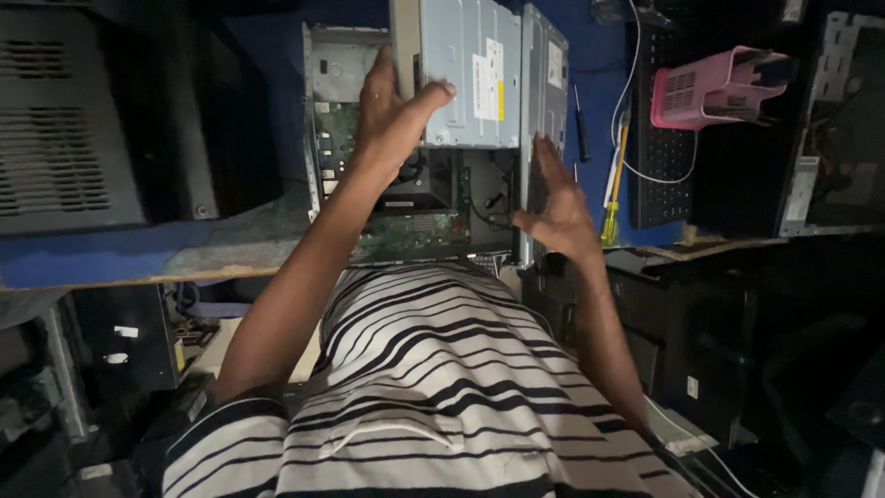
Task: The person uses a screwdriver to remove screws from a computer case, detaches a drive bay, and then reattaches it, securing it with screws. The work is performed on a cluttered workbench with multiple computer parts and tools visible.
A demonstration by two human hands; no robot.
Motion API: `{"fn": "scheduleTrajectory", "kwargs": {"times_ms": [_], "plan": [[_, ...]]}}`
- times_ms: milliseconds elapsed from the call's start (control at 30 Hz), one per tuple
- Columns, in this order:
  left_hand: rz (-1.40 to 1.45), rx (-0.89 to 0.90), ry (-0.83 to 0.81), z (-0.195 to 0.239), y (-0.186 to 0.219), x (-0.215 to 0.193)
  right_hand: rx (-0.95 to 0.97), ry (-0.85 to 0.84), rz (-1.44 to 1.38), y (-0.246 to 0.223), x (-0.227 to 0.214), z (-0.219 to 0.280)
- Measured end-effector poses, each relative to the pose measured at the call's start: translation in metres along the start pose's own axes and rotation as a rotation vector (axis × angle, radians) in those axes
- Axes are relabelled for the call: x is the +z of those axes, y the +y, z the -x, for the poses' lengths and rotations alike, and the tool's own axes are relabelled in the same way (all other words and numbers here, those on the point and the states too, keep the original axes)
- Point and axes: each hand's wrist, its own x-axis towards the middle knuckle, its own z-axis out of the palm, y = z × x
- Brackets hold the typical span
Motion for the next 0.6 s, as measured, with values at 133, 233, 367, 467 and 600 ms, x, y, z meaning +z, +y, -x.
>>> {"fn": "scheduleTrajectory", "kwargs": {"times_ms": [133,233,367,467,600], "plan": [[0.037,0.094,0.008,-0.0041,-0.0006,0.0014,-0.043,0.007,0.028,-0.0013,0.0021,0.0000],[0.009,0.087,0.011,-0.0086,0.0004,0.0034,-0.059,0.013,0.028,-0.0001,0.0030,-0.0003],[-0.031,-0.012,-0.006,-0.0077,0.0010,0.0043,-0.070,0.015,0.042,0.0001,0.0056,0.0017],[-0.034,0.033,-0.013,-0.0057,0.0018,0.0048,-0.034,0.008,0.050,-0.0013,0.0032,-0.0012],[0.028,0.126,0.000,-0.0022,0.0012,0.0073,-0.045,0.010,0.009,-0.0010,0.0038,0.0016]]}}
